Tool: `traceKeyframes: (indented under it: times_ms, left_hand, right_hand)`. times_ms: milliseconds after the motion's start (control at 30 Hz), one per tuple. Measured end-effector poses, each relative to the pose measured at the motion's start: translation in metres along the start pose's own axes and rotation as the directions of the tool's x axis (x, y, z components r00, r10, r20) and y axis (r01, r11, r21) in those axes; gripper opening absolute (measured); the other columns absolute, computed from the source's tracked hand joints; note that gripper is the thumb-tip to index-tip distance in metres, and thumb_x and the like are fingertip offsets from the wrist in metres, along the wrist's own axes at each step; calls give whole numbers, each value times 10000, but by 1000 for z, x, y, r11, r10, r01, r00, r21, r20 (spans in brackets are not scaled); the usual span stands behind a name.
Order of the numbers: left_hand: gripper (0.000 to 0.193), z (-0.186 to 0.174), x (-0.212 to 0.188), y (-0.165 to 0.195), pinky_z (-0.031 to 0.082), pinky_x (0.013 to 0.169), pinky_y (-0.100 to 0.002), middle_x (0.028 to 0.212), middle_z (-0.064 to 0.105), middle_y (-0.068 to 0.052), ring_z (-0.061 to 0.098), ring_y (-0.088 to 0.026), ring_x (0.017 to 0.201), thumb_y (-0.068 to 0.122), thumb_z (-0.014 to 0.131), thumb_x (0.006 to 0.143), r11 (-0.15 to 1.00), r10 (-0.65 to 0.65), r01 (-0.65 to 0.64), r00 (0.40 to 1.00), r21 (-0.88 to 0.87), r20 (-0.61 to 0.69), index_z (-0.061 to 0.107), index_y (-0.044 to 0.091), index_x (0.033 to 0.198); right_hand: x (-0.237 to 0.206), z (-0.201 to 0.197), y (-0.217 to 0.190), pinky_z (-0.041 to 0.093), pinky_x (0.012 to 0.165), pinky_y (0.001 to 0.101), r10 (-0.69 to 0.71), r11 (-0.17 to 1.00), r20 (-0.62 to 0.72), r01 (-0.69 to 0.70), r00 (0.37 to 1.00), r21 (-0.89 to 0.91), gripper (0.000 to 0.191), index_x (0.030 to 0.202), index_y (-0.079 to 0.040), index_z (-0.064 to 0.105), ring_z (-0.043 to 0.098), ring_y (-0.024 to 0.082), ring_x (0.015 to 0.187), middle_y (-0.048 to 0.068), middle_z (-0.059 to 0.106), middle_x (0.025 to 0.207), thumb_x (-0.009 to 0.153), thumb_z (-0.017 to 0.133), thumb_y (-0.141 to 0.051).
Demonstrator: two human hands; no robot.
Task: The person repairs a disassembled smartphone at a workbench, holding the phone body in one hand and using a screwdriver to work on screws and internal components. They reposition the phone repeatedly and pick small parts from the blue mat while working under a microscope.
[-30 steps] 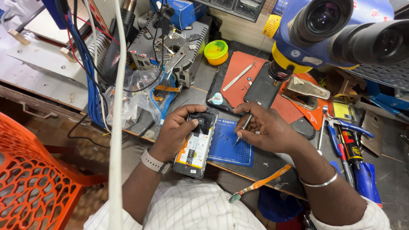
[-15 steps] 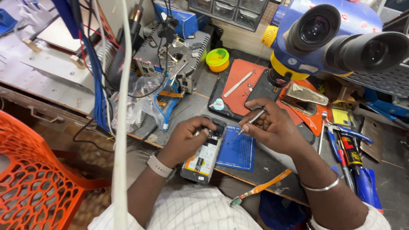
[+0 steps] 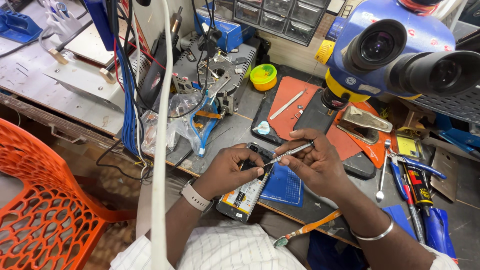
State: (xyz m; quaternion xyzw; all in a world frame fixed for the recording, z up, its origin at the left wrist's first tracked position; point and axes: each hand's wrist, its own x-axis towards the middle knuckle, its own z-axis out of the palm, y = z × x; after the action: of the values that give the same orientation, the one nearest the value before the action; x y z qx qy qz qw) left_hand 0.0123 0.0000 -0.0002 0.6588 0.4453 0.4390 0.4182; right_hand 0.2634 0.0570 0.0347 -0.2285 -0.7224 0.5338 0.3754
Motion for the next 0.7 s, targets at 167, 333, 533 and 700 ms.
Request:
traceKeyframes:
  times_ms: [167, 333, 533, 700]
  left_hand:
    - [145, 0, 1, -4, 459, 656, -262, 815, 616, -1, 572, -82, 738, 203, 822, 849, 1000, 7, -7, 1000, -23, -4, 780, 87, 924]
    - [129, 2, 0, -5, 459, 660, -256, 832, 620, 4, 569, -72, 753, 179, 819, 853, 998, -6, 6, 1000, -66, -2, 788, 82, 933]
    - [121, 3, -1, -5, 463, 666, -254, 834, 605, 1, 567, -69, 752, 176, 809, 866, 997, -30, 30, 1000, -73, 2, 785, 81, 938]
    - [142, 2, 0, 0, 504, 712, -255, 873, 652, -20, 612, -80, 797, 143, 825, 857, 999, 8, -8, 1000, -44, -5, 784, 55, 961]
  right_hand:
    - [-1, 4, 0, 616, 836, 264, -41, 995, -1, 40, 999, -89, 489, 1377, -69, 401, 734, 161, 1038, 176, 727, 1163, 971, 664, 5]
    - [-1, 6, -6, 628, 846, 267, -76, 987, 7, 76, 997, -144, 485, 1374, -60, 399, 739, 169, 1047, 175, 731, 1165, 974, 668, -4]
    - [0, 6, -10, 650, 884, 297, -129, 964, 29, 132, 991, -232, 462, 1351, -31, 416, 743, 215, 1104, 181, 734, 1162, 967, 670, 6]
    - [-2, 8, -9, 645, 901, 307, -176, 950, 21, 175, 984, -259, 465, 1344, -22, 410, 735, 231, 1127, 193, 721, 1170, 961, 666, 39]
